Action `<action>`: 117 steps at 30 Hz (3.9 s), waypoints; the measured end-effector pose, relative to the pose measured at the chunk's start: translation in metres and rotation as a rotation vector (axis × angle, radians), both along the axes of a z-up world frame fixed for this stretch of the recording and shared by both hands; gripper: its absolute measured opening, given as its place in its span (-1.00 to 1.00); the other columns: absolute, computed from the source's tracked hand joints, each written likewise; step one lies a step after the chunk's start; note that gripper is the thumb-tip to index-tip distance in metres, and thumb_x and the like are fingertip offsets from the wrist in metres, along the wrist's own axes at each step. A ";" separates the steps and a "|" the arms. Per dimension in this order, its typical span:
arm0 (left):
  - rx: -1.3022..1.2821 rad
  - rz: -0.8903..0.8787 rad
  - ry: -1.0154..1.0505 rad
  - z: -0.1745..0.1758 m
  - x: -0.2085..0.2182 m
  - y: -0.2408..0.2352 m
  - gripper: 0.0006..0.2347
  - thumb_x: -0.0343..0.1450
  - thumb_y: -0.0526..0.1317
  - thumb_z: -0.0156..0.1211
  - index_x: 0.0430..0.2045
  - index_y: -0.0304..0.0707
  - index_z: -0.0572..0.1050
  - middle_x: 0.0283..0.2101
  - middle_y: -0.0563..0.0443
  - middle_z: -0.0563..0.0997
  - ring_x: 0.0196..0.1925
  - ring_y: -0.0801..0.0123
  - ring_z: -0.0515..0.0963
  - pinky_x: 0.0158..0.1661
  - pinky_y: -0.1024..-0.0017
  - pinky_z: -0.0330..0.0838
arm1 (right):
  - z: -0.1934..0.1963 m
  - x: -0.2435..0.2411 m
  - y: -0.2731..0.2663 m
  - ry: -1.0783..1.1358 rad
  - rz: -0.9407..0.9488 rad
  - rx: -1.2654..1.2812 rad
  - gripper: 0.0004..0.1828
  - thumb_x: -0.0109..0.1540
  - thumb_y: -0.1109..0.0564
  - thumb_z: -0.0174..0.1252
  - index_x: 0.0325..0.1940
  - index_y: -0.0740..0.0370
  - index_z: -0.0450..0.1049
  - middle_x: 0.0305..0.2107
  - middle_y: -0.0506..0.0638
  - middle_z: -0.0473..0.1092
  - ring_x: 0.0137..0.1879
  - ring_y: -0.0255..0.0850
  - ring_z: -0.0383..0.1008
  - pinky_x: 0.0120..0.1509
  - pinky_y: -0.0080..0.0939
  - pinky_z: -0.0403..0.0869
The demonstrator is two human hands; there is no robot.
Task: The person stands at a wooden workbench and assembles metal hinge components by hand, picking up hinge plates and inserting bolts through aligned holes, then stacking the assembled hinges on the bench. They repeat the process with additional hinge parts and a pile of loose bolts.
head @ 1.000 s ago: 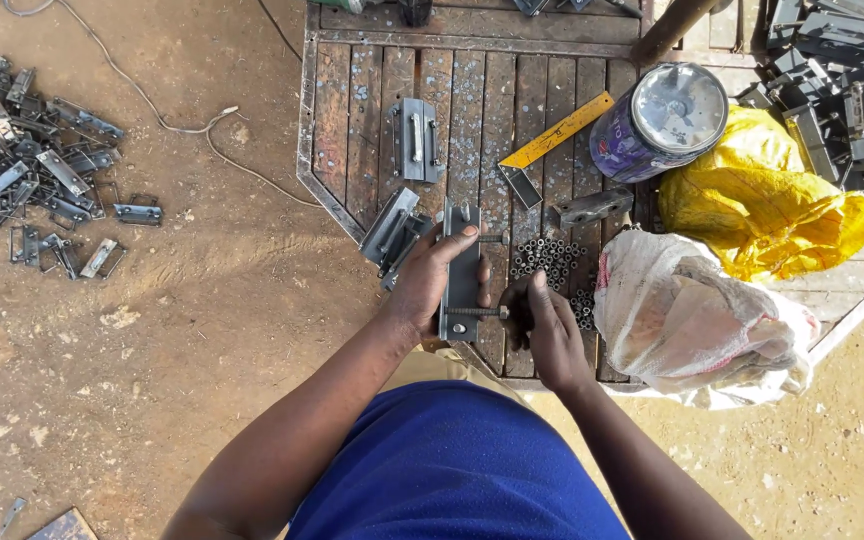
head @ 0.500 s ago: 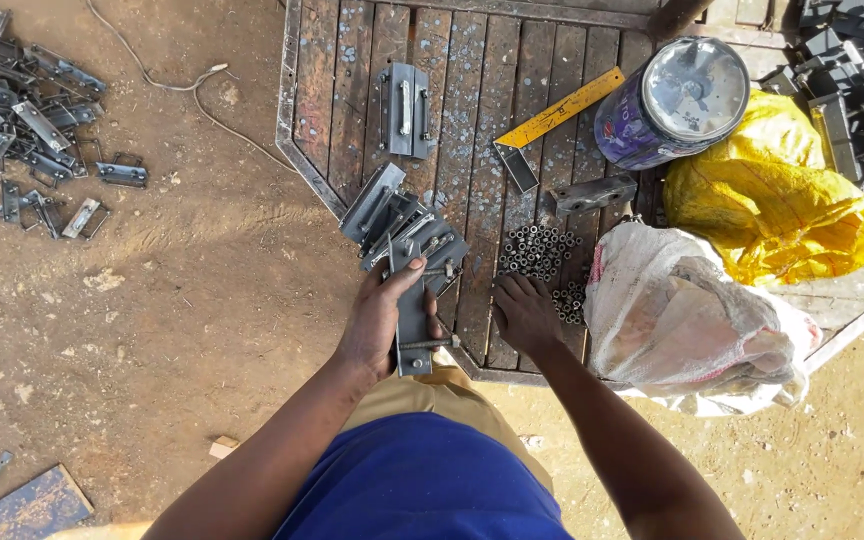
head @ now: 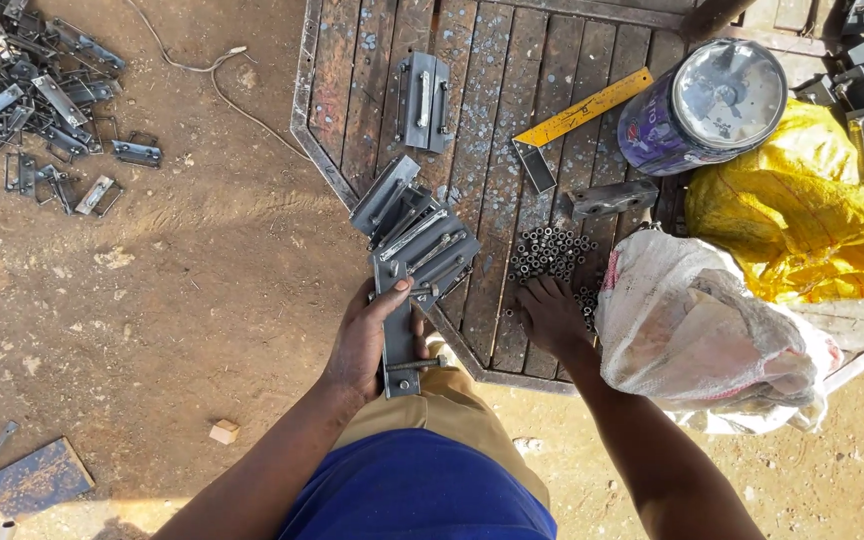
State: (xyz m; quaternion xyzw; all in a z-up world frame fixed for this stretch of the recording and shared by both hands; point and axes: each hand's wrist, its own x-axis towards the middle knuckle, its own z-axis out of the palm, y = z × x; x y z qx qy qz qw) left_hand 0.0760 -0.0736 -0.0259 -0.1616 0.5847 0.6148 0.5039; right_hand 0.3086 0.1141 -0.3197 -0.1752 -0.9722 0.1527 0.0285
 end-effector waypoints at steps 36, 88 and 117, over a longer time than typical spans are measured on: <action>0.162 -0.234 0.102 -0.008 0.005 0.004 -0.58 0.51 0.18 -0.09 -0.14 -0.24 0.35 -0.60 -0.13 0.48 -0.61 0.21 0.61 -0.53 0.23 0.61 | 0.048 -0.016 0.004 0.713 -1.035 -1.538 -0.70 0.47 0.10 -0.01 0.19 0.36 0.42 -0.26 0.03 0.41 -0.19 -0.32 0.40 -0.19 -0.35 0.39; 0.658 -0.431 -0.316 -0.052 -0.144 0.025 -0.93 0.39 -0.33 0.35 -0.33 -0.15 0.60 -0.31 -0.03 0.68 -0.13 0.26 0.65 -0.06 0.42 0.53 | 0.346 -0.223 -0.099 0.767 -1.032 -1.610 -0.40 0.44 0.00 0.07 -0.68 0.24 0.27 -0.80 -0.09 0.03 -0.64 -0.34 0.09 -0.51 -0.46 0.04; 0.678 -0.450 -0.239 -0.007 -0.166 0.019 -0.96 0.42 -0.27 0.31 -0.39 -0.17 0.56 -0.44 -0.07 0.66 -0.29 0.34 0.65 -0.25 0.51 0.57 | 0.371 -0.230 -0.130 0.503 -0.730 -0.385 -0.64 0.45 -0.02 -0.20 -0.10 0.12 0.50 -0.69 0.21 0.28 -0.56 0.19 0.36 -0.43 0.04 0.35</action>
